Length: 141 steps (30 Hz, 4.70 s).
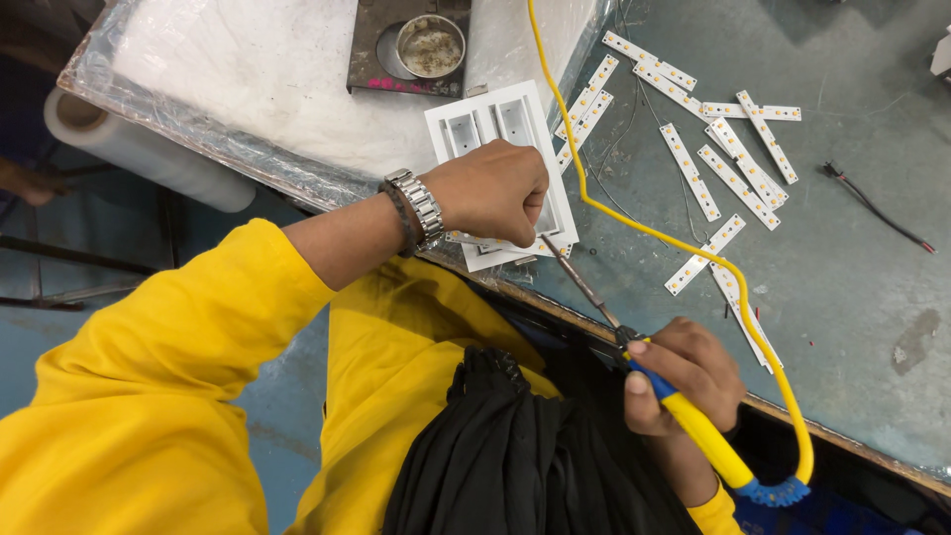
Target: The person uses a soldering iron to attach wires to LED strip modules inside a white rectangular housing. They repeatedly heat the soldering iron in a small metal cup, then solder the wires to the LED strips, placing completed units aside and picking up new housings to continue the process.
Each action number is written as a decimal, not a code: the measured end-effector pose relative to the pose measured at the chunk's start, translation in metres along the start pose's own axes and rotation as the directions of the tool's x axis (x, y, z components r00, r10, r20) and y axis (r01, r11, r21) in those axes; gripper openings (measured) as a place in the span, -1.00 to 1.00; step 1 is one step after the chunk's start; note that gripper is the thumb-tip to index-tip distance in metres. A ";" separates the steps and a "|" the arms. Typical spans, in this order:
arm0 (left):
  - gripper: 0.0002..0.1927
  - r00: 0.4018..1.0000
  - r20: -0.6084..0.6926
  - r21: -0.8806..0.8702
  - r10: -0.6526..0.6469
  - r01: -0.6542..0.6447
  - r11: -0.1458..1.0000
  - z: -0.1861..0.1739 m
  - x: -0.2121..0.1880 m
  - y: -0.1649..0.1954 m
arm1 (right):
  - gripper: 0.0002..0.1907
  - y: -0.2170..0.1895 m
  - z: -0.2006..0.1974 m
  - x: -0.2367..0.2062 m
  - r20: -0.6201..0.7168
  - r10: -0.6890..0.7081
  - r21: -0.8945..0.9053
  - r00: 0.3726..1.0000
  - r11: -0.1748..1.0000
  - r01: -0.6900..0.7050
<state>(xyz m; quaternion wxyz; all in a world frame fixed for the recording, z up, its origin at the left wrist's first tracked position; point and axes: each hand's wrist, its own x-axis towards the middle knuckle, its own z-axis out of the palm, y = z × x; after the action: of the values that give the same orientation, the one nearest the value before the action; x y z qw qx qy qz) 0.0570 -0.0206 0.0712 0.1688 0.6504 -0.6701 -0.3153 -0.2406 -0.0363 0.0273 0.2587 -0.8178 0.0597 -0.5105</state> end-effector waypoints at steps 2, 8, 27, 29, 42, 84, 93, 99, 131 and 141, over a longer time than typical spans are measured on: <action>-0.86 1.000 0.005 -0.008 -0.004 0.004 1.000 0.000 0.001 0.000 | -0.82 0.001 0.001 0.000 0.030 -0.014 0.001 0.999 1.000 0.014; -0.85 1.000 -0.003 0.006 0.000 0.000 1.000 0.000 0.000 0.000 | -0.84 0.003 0.008 -0.003 0.035 -0.023 0.011 0.999 1.000 0.023; -0.85 1.000 0.006 0.022 -0.029 0.029 0.999 -0.003 -0.001 0.002 | -0.82 0.004 0.004 0.007 0.155 -0.141 0.001 0.978 0.990 0.143; -0.85 1.000 0.002 0.015 -0.025 0.025 1.000 -0.001 -0.001 0.002 | -0.82 0.001 0.001 0.007 0.147 -0.110 0.000 0.983 0.994 0.111; -0.87 1.000 0.017 0.020 -0.026 0.026 0.999 -0.001 -0.001 0.003 | -0.84 0.001 0.004 0.000 0.065 -0.056 0.000 0.996 0.998 0.056; -0.85 1.000 0.010 0.015 -0.004 0.004 1.000 -0.001 -0.002 0.003 | -0.81 0.004 0.001 0.001 0.163 -0.137 -0.002 0.977 0.990 0.140; -0.84 1.000 0.008 0.022 -0.026 0.026 0.999 -0.002 -0.003 0.006 | -0.81 0.000 0.003 0.004 0.163 -0.137 -0.008 0.977 0.990 0.140; -0.83 1.000 -0.003 0.034 -0.013 0.013 0.999 -0.002 -0.002 0.005 | -0.83 -0.004 0.012 0.001 0.129 -0.162 -0.059 0.978 0.984 0.171; -0.87 0.946 -0.270 0.013 0.178 -0.181 0.983 0.028 -0.017 -0.007 | -0.84 0.101 0.036 0.159 -0.015 0.217 0.296 0.976 0.933 -0.203; -0.94 0.875 -0.414 0.184 0.249 -0.188 0.965 0.048 -0.025 0.003 | -0.72 0.164 0.140 0.219 0.087 0.115 0.021 0.990 0.993 -0.117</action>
<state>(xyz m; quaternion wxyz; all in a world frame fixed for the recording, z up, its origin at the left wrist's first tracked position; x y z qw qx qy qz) 0.0265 0.0137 0.0415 0.3029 0.6343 -0.7050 -0.0945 0.0117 -0.2060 0.0757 0.3009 -0.8308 0.0892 -0.4597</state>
